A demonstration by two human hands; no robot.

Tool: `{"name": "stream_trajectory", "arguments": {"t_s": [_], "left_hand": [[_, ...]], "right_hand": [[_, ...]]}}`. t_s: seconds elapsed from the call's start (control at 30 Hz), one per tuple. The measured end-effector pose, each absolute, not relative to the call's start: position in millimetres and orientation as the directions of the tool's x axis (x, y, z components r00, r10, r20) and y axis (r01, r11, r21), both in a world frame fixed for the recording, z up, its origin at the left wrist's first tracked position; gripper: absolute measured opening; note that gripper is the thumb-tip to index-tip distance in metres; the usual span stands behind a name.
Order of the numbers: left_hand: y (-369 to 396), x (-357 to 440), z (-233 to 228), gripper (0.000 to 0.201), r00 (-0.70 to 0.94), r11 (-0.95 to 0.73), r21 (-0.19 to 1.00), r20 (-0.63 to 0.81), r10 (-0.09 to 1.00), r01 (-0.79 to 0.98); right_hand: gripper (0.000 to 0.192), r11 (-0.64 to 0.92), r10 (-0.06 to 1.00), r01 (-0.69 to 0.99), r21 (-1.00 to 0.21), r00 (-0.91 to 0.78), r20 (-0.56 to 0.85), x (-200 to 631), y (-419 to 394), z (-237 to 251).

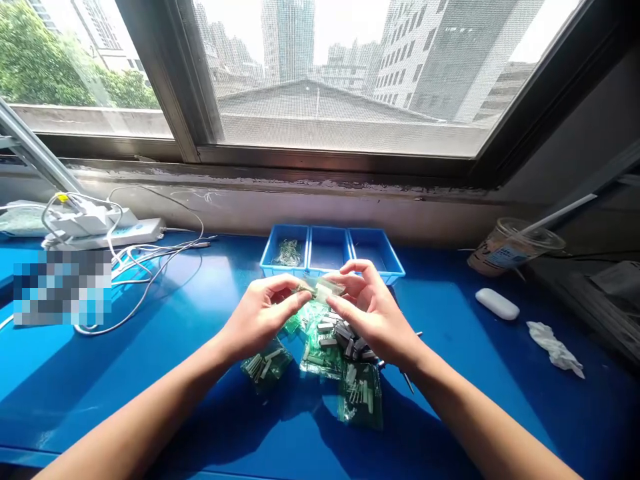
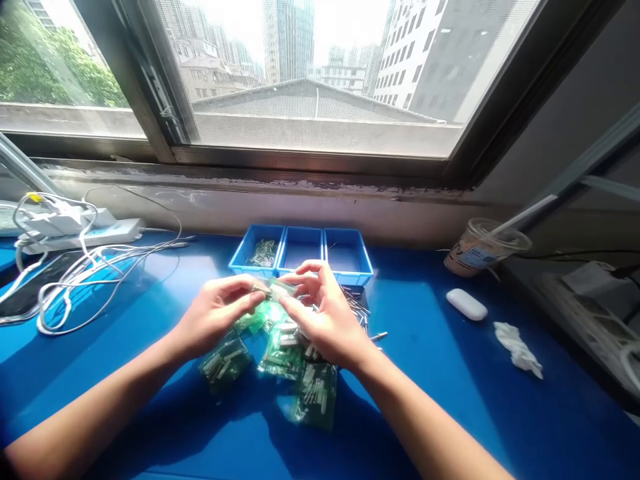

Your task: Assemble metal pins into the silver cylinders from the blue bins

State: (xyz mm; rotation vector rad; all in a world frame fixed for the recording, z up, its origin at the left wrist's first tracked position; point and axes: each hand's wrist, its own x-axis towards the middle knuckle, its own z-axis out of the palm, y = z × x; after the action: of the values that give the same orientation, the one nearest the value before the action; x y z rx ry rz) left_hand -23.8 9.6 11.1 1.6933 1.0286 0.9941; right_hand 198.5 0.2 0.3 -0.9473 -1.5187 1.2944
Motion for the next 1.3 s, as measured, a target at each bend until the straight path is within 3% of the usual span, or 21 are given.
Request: {"name": "stream_trajectory", "arguments": {"t_s": [0.2, 0.5, 0.7, 0.87, 1.0, 1.03, 1.1, 1.2, 1.3], "left_hand": [[9.7, -21.9, 12.1, 0.023, 0.335, -0.196, 0.973, 0.144, 0.931, 0.126], [11.2, -22.3, 8.0, 0.025, 0.253, -0.174, 0.982, 0.149, 0.956, 0.079], [13.8, -25.6, 11.0, 0.026, 0.386, -0.153, 0.978, 0.087, 0.918, 0.143], [13.5, -26.1, 13.3, 0.024, 0.428, -0.192, 0.966, 0.102, 0.898, 0.174], [12.5, -27.6, 17.8, 0.031, 0.450, -0.124, 0.966, 0.009, 0.893, 0.226], [12.5, -29.4, 18.8, 0.033, 0.400, -0.124, 0.966, 0.023, 0.916, 0.229], [13.3, -36.0, 20.9, 0.036, 0.143, -0.201, 0.958, 0.173, 0.974, 0.206], [18.8, -52.5, 24.4, 0.035, -0.329, -0.349, 0.917, 0.397, 0.857, 0.194], [27.7, -67.3, 27.2, 0.033, -0.490, -0.373, 0.918, 0.390, 0.779, 0.137]], "right_hand": [[0.027, 0.232, 0.925, 0.222, -0.947, -0.350, 0.144, 196.7, 1.7, 3.5], [0.026, 0.203, 0.920, 0.181, -0.962, -0.373, 0.124, 197.7, 0.6, 6.4], [0.034, 0.227, 0.922, 0.177, -0.958, -0.356, 0.153, 198.5, 1.7, 6.4], [0.030, 0.204, 0.913, 0.211, -0.956, -0.393, 0.108, 199.8, -0.6, 9.9], [0.025, 0.158, 0.917, 0.188, -0.969, -0.393, 0.073, 200.7, 0.0, 13.7], [0.022, 0.130, 0.916, 0.170, -0.977, -0.399, 0.053, 201.5, 0.9, 14.7], [0.015, 0.040, 0.887, 0.167, -0.985, -0.460, -0.041, 203.8, 3.1, 16.6], [0.013, -0.088, 0.796, 0.206, -0.975, -0.573, -0.193, 205.4, 5.7, 17.7], [0.040, -0.200, 0.853, 0.020, -0.980, -0.488, -0.184, 201.1, 6.5, 16.2]]}}
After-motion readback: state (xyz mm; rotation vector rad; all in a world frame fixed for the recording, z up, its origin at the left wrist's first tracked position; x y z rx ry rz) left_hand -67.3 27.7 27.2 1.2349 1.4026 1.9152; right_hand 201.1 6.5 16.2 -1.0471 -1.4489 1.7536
